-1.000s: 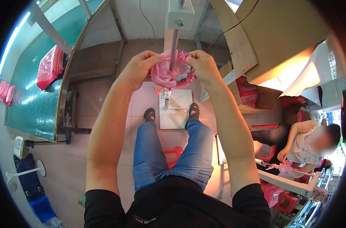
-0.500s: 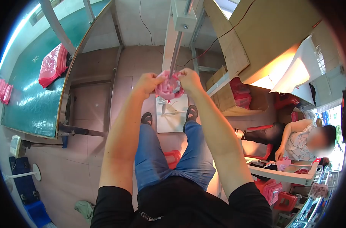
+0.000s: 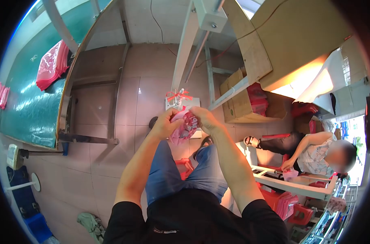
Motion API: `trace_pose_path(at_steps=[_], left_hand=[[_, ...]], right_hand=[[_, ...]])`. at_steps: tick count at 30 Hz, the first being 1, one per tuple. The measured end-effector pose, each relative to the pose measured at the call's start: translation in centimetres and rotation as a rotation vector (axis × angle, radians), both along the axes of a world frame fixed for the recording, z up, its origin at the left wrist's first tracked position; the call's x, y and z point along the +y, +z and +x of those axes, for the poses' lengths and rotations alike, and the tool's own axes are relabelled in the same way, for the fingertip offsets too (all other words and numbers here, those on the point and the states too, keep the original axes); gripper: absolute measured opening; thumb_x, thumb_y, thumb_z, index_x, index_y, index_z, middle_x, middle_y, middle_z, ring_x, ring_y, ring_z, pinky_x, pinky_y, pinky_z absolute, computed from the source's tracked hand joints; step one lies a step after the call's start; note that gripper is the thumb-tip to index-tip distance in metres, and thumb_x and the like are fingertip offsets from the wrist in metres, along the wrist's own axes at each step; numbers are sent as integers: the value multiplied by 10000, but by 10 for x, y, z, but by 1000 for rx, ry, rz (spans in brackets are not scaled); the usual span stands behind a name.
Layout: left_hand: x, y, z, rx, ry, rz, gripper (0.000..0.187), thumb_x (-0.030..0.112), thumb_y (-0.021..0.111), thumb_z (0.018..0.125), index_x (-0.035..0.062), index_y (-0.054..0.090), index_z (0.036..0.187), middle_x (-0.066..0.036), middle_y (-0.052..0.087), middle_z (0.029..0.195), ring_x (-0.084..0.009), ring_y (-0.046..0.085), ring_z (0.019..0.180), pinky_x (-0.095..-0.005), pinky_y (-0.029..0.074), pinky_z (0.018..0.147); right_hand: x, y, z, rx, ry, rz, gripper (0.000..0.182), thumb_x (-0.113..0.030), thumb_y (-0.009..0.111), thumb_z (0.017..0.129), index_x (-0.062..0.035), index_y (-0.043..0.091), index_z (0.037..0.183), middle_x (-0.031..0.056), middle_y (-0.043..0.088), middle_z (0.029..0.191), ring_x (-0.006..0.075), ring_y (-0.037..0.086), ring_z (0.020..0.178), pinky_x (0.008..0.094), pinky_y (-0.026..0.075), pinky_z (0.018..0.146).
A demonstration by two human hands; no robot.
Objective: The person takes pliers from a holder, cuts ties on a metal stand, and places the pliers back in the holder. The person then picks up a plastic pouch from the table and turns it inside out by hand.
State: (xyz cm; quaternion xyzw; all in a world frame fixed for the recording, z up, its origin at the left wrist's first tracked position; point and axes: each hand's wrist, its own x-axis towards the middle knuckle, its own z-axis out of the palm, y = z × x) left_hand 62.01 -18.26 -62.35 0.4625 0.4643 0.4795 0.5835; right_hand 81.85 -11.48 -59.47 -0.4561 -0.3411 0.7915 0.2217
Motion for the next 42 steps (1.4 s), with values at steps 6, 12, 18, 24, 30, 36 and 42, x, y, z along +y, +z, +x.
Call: trace_pose_path(at_steps=[6, 12, 18, 24, 30, 36, 42], left_hand=[[-8, 14, -10, 78, 19, 130, 187, 101, 711, 858, 50, 575, 975, 37, 505, 801, -72, 468, 724, -237, 419, 652], [3, 56, 16, 572, 236, 368, 110, 72, 660, 891, 33, 559, 910, -32, 542, 687, -92, 504, 618, -258, 428, 569], [2, 43, 36, 574, 625, 489, 123, 48, 671, 880, 42, 557, 926, -37, 505, 667, -110, 477, 581, -269, 414, 528], [-7, 7, 43, 58, 272, 257, 127, 47, 658, 903, 61, 546, 962, 36, 534, 785, -49, 483, 678, -212, 386, 582], [-15, 26, 34, -153, 373, 106, 184, 86, 673, 911, 67, 545, 1043, 1, 604, 918, -77, 574, 787, -231, 491, 756], [-38, 43, 49, -853, 65, 42, 327, 111, 693, 880, 86, 546, 1171, -27, 603, 1095, -144, 571, 989, -330, 477, 892], [-38, 49, 67, -682, -18, 93, 401, 17, 726, 833, 70, 522, 1175, -23, 588, 1062, -144, 611, 985, -280, 498, 867]], right_hand=[[-8, 28, -6, -127, 168, 464, 144, -32, 699, 813, -49, 567, 866, 26, 594, 782, 126, 570, 688, 299, 462, 580], [-16, 33, -27, -492, -119, 1242, 206, 31, 674, 742, -39, 520, 860, 106, 568, 786, 237, 577, 668, 345, 464, 580], [-16, 31, -22, -550, -114, 1359, 194, 59, 658, 733, -27, 521, 841, 99, 547, 740, 208, 553, 637, 321, 468, 574], [-12, 44, -6, -457, -415, 1149, 193, 64, 645, 748, -42, 516, 845, 16, 503, 683, 101, 495, 596, 253, 429, 548], [-38, 48, 21, -179, -7, 1000, 227, 61, 662, 766, -36, 572, 951, 0, 550, 838, 68, 510, 749, 215, 431, 620], [-26, 37, 30, -198, -490, 875, 180, 92, 615, 817, -34, 556, 931, 1, 553, 800, 85, 536, 680, 230, 451, 618], [-28, 51, 16, 351, -954, 384, 171, 80, 632, 825, -46, 529, 877, -18, 535, 768, 63, 500, 657, 232, 422, 580]])
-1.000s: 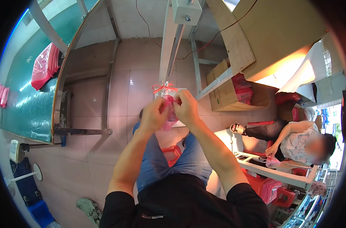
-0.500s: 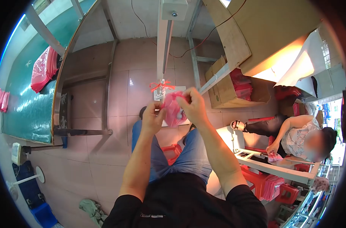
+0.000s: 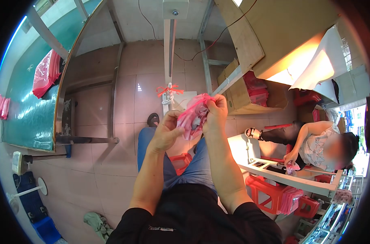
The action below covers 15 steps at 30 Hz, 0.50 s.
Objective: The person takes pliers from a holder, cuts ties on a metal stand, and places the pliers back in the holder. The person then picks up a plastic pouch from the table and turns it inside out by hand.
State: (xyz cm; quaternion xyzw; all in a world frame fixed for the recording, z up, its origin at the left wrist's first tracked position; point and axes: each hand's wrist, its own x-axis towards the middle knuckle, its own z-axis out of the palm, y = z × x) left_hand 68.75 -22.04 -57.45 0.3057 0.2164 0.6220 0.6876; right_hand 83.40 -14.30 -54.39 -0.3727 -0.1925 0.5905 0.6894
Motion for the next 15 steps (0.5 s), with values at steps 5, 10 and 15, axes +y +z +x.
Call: trace_pose_path(at_steps=[5, 10, 15], left_hand=[[22, -10, -15, 482, 382, 3, 259, -13, 741, 809, 59, 548, 966, -4, 595, 903, -117, 605, 781, -268, 507, 674], [22, 47, -14, 1106, 420, 550, 173, -59, 692, 808, 58, 570, 845, 33, 532, 759, -98, 534, 713, -293, 434, 585], [15, 52, -19, 764, 43, 404, 253, 3, 724, 824, 49, 578, 1025, -23, 579, 976, -141, 577, 868, -297, 495, 769]], right_hand=[[-18, -6, 25, -971, 120, 298, 187, 22, 682, 825, -41, 539, 928, 43, 586, 850, 133, 572, 713, 256, 470, 634], [-26, 58, 28, -1680, -102, 744, 349, -28, 741, 763, -43, 591, 1078, 104, 642, 1035, 249, 658, 807, 363, 526, 685], [-18, 64, 33, -1671, 425, 818, 351, -3, 724, 684, -71, 671, 1025, 93, 685, 937, 257, 680, 838, 383, 540, 745]])
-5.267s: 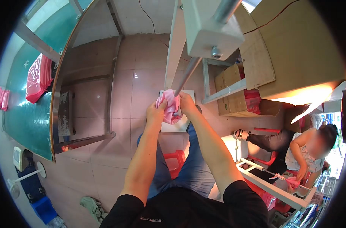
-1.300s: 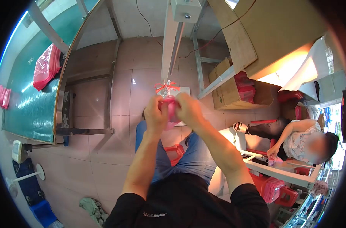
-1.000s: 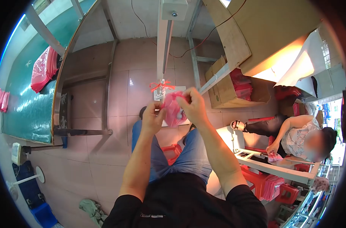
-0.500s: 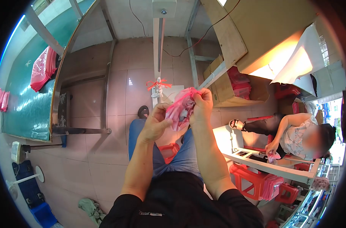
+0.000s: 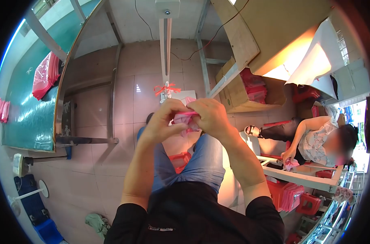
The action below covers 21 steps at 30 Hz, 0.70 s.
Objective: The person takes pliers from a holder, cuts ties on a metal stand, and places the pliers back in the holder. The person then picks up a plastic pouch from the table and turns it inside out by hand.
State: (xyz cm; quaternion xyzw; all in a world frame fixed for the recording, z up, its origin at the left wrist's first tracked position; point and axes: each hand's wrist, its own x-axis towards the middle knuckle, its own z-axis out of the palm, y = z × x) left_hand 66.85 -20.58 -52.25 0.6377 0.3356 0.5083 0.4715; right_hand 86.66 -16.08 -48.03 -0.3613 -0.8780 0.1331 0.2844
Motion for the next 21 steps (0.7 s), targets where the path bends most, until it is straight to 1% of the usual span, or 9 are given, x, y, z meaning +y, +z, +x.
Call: trace_pose_path(at_steps=[2, 3, 7, 9, 12, 13, 15, 18, 21], left_hand=[[0, 4, -11, -424, -235, -235, 432, 53, 758, 823, 33, 527, 1188, -53, 558, 1119, -151, 568, 1000, -307, 500, 861], [2, -5, -16, -312, -249, -212, 574, 98, 791, 809, 22, 475, 1282, -65, 544, 1180, -162, 553, 1067, -316, 512, 870], [0, -7, -17, -271, -193, -322, 487, 69, 791, 794, 40, 523, 1200, -37, 571, 1091, -130, 571, 964, -271, 505, 805], [0, -8, -14, 91, -1, -412, 324, 19, 747, 805, 48, 566, 1073, 8, 586, 935, -89, 563, 798, -235, 485, 697], [-3, -10, -5, 192, 357, -262, 201, -36, 701, 789, 46, 573, 920, 25, 538, 761, -64, 505, 653, -241, 437, 590], [-3, -11, -2, 195, 351, -262, 201, -36, 701, 789, 46, 573, 920, 25, 538, 761, -64, 505, 653, -241, 437, 590], [2, -15, 4, 406, 713, 57, 180, -47, 694, 765, 37, 565, 859, -22, 511, 706, -111, 493, 591, -286, 419, 537], [3, -20, 7, 375, 860, 153, 191, -45, 703, 742, 30, 556, 838, -75, 519, 728, -179, 506, 605, -317, 421, 552], [-5, -31, 13, 446, 935, 304, 191, -35, 706, 742, 25, 557, 846, -89, 546, 774, -229, 536, 666, -326, 444, 591]], right_hand=[[-1, -3, -1, 130, -32, -85, 327, 12, 708, 686, -63, 681, 1002, 100, 686, 899, 261, 683, 821, 364, 542, 731], [-3, -6, -3, 258, -63, -189, 304, 28, 692, 688, -55, 692, 980, 106, 688, 860, 266, 686, 805, 346, 543, 717], [-5, -21, -8, 359, -165, -343, 305, 34, 675, 700, -42, 691, 995, 121, 687, 855, 267, 684, 762, 331, 543, 682], [-8, -28, -10, 380, -221, -204, 292, 1, 705, 717, -42, 686, 1005, 137, 689, 854, 262, 687, 752, 335, 540, 672], [-22, -30, -13, 226, -276, -104, 281, -37, 732, 732, -47, 683, 1008, 133, 696, 859, 253, 695, 759, 334, 535, 662], [-30, -34, -16, 229, -282, -105, 281, -37, 732, 732, -47, 683, 1008, 133, 696, 859, 253, 695, 759, 334, 535, 662], [-41, -43, -22, 164, -314, -111, 244, -71, 747, 756, -47, 675, 988, 132, 697, 855, 248, 701, 732, 328, 530, 634], [-47, -54, -30, 291, -319, -314, 179, -55, 720, 792, -38, 670, 963, 136, 696, 815, 245, 700, 683, 324, 528, 604], [-44, -57, -25, 315, -336, -234, 144, -43, 694, 821, -25, 667, 961, 156, 683, 760, 248, 696, 650, 319, 526, 586]])
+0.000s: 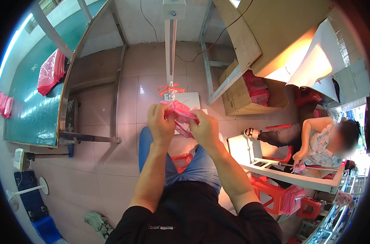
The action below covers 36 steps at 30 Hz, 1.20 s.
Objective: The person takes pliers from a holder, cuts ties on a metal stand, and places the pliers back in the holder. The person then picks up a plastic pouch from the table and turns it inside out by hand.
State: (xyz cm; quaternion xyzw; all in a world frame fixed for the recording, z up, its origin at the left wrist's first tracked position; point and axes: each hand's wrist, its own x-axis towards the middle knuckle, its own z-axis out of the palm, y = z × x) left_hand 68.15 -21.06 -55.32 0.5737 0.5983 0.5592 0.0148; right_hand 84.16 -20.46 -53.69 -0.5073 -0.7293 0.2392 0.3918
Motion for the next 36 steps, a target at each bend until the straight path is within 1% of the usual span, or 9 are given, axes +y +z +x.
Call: trace_pose_path(at_steps=[7, 9, 10, 12, 13, 17, 22, 29, 36], left_hand=[[-9, -4, 9, -136, -87, -77, 178, -57, 681, 745, 22, 549, 834, -94, 542, 814, -236, 557, 714, -322, 466, 624], [-5, 0, -9, -166, -78, -102, 193, -95, 661, 729, 29, 547, 822, -99, 542, 824, -233, 558, 709, -323, 465, 614], [-6, 4, -14, -93, -176, -47, 211, -120, 648, 708, 35, 556, 818, -96, 542, 820, -226, 563, 703, -322, 465, 606], [-18, 22, -13, -107, -289, -54, 213, -128, 638, 702, 36, 565, 817, -93, 546, 815, -228, 567, 705, -317, 465, 606], [-22, 29, -11, -121, -412, -60, 217, -135, 629, 697, 36, 574, 817, -90, 551, 811, -229, 572, 706, -311, 466, 607], [-29, 42, -5, -27, -413, 55, 220, -149, 625, 697, 33, 590, 817, -94, 567, 838, -227, 581, 726, -300, 470, 617], [-41, 51, -4, -71, -275, 194, 220, -136, 664, 685, 16, 618, 837, -103, 568, 842, -237, 560, 714, -304, 467, 608], [-42, 41, -2, -227, -219, 214, 218, -158, 645, 686, 8, 596, 818, -114, 568, 838, -236, 556, 699, -289, 456, 593], [-52, 51, -4, -82, -363, 289, 237, -153, 663, 660, 16, 599, 813, -105, 570, 821, -246, 559, 697, -312, 459, 594]], right_hand=[[-13, -6, 4, 85, -87, -81, 189, -76, 689, 845, 4, 653, 1012, 173, 692, 833, 205, 701, 723, 310, 534, 626], [-24, 19, 7, -111, 333, -283, 275, -137, 684, 872, 10, 632, 1098, 194, 690, 953, 186, 692, 838, 321, 542, 705], [-18, 31, 17, -72, 491, -444, 363, -200, 684, 888, 11, 605, 1172, 215, 669, 1055, 247, 682, 930, 350, 537, 803], [3, 33, 29, 197, 279, -375, 399, -212, 714, 863, 4, 611, 1183, 204, 662, 1079, 275, 677, 948, 375, 529, 853], [16, 35, 25, -72, 218, 267, 400, -198, 729, 852, -2, 616, 1182, 175, 658, 1070, 237, 673, 930, 338, 531, 809], [19, 42, 21, 12, 449, 7, 334, -143, 749, 827, -1, 643, 1110, 128, 673, 964, 159, 657, 844, 291, 522, 725], [10, 29, 20, 365, 174, -349, 159, -89, 781, 806, -10, 670, 888, 15, 665, 776, 82, 600, 718, 247, 490, 650], [-3, 28, 29, 508, 126, -321, 203, -130, 808, 800, -6, 669, 881, 16, 655, 751, 74, 584, 701, 238, 488, 639], [5, 48, 46, 772, 553, -644, 482, -246, 699, 908, -4, 539, 1293, 69, 628, 1079, 109, 585, 954, 278, 475, 859]])
